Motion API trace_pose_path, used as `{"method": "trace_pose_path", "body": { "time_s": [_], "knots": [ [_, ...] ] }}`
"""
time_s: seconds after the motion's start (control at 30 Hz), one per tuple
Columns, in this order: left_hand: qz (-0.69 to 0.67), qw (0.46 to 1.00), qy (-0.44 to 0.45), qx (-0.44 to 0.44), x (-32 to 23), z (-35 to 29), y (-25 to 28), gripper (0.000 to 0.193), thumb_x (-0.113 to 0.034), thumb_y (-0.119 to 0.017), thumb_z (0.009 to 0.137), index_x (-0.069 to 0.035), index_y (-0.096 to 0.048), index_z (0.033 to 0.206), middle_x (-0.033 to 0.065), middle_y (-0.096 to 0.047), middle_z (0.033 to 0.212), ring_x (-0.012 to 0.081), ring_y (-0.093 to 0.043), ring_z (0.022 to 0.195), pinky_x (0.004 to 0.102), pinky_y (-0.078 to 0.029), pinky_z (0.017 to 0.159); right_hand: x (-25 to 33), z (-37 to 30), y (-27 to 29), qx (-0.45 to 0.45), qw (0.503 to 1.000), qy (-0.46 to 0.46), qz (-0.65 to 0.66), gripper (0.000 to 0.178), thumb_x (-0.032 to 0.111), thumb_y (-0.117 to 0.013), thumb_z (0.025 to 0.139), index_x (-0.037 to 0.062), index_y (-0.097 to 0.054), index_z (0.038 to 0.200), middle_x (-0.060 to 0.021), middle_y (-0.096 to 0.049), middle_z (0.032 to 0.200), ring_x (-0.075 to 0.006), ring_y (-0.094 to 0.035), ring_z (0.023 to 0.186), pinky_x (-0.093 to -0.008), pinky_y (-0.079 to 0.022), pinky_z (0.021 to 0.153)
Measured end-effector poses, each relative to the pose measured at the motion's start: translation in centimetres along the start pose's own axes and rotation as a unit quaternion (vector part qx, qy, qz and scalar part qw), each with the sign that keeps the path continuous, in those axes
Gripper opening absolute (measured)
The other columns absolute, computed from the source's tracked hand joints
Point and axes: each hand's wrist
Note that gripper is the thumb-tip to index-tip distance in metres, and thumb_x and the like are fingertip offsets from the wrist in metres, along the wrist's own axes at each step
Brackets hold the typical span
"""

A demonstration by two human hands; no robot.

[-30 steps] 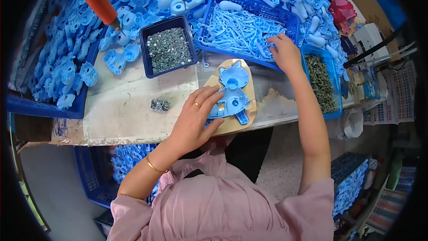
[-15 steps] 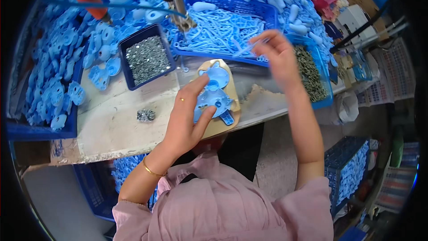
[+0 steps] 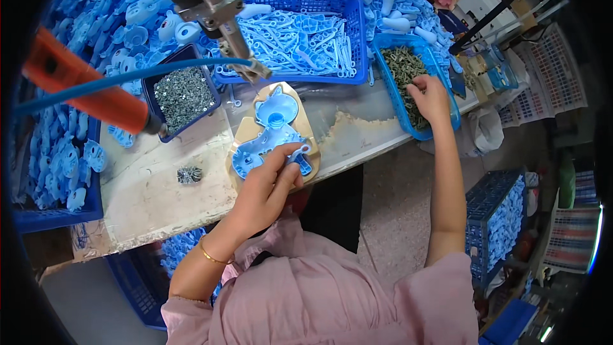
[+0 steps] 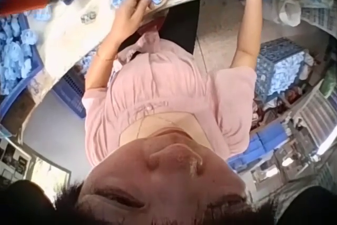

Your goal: Assembling plastic toy components using a pneumatic screwdriver and manual positioning.

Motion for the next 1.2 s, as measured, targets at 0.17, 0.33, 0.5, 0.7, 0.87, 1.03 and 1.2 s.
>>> {"method": "trace_pose_path", "body": {
  "time_s": [0.17, 0.33, 0.5, 0.7, 0.87, 1.03, 1.2],
  "knots": [
    [-0.003, 1.0, -0.012, 0.002, 0.5, -0.1, -0.2, 0.031, -0.013, -0.048, 0.105, -0.002, -0.052, 0.134, 0.0093, -0.064, 0.083, 0.0187, -0.063, 0.077, 0.0304, -0.05, 0.074, -0.2, 0.6, -1.1, 0.024, 0.993, 0.036, -0.111, 0.021, 0.019, -0.069, 0.09, 0.0008, -0.067, 0.1, -0.0174, -0.067, 0.088, -0.0319, -0.066, 0.08, -0.0431, -0.052, 0.074],
    [-0.001, 1.0, -0.002, -0.001, 1.0, -0.2, 0.3, 0.031, -0.014, -0.048, 0.105, -0.002, -0.053, 0.133, 0.0092, -0.064, 0.083, 0.0185, -0.063, 0.077, 0.0305, -0.05, 0.075, 2.0, 0.8, 0.3, 0.014, 0.985, -0.064, 0.158, 0.014, 0.015, -0.061, 0.099, 0.0012, -0.064, 0.095, -0.012, -0.069, 0.087, -0.0181, -0.067, 0.075, -0.031, -0.052, 0.069],
    [-0.011, 0.999, -0.036, -0.005, 1.1, 0.2, 0.3, 0.029, -0.017, -0.049, 0.106, -0.002, -0.053, 0.13, 0.007, -0.062, 0.079, 0.0147, -0.06, 0.071, 0.0288, -0.048, 0.068, 5.5, -0.8, 2.1, 0.126, 0.943, -0.029, 0.305, 0.017, 0.011, -0.063, 0.098, 0.002, -0.067, 0.112, -0.0003, -0.068, 0.089, -0.0081, -0.063, 0.079, -0.0235, -0.051, 0.072],
    [-0.068, 0.998, 0.002, -0.008, 0.3, 1.6, -0.1, 0.021, -0.023, -0.052, 0.105, -0.004, -0.048, 0.113, 0.0052, -0.06, 0.067, 0.0149, -0.058, 0.06, 0.0309, -0.042, 0.056, 16.8, -5.9, 2.3, 0.297, 0.852, 0.029, 0.43, 0.018, 0.01, -0.066, 0.095, 0.0013, -0.069, 0.111, -0.0006, -0.067, 0.092, -0.0061, -0.062, 0.085, -0.0222, -0.05, 0.076],
    [-0.04, 0.999, 0.003, -0.009, 0.5, 1.7, -0.2, 0.022, -0.024, -0.055, 0.104, -0.004, -0.046, 0.108, 0.0103, -0.063, 0.067, 0.0201, -0.06, 0.057, 0.033, -0.043, 0.056, 19.6, -7.2, 1.7, 0.41, 0.793, 0.017, 0.451, 0.016, 0.011, -0.066, 0.096, 0.0009, -0.07, 0.109, -0.0007, -0.067, 0.09, -0.0066, -0.062, 0.081, -0.022, -0.051, 0.073],
    [-0.008, 1.0, 0.007, -0.012, 1.2, 1.3, 0.4, 0.022, -0.024, -0.056, 0.102, -0.004, -0.047, 0.105, 0.012, -0.063, 0.067, 0.0245, -0.061, 0.058, 0.0356, -0.043, 0.055, 20.4, -7.4, 1.4, 0.412, 0.802, 0.012, 0.432, 0.015, 0.011, -0.066, 0.097, 0.0005, -0.07, 0.107, -0.0003, -0.067, 0.087, -0.0063, -0.062, 0.077, -0.0221, -0.051, 0.07],
    [-0.055, 0.998, 0.035, -0.003, 0.9, 1.0, 0.5, 0.016, -0.017, -0.056, 0.104, -0.004, -0.047, 0.1, -0.0011, -0.05, 0.064, 0.0048, -0.043, 0.059, 0.0248, -0.033, 0.053, 20.9, -7.2, 1.4, 0.42, 0.796, 0.029, 0.435, 0.017, 0.013, -0.067, 0.097, -0.0012, -0.07, 0.106, -0.0015, -0.069, 0.092, -0.0068, -0.062, 0.08, -0.0237, -0.052, 0.072]
  ]
}}
Point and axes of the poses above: each hand's wrist, its own z-axis towards the middle knuckle, its own y-axis out of the back of the hand, x = y × z
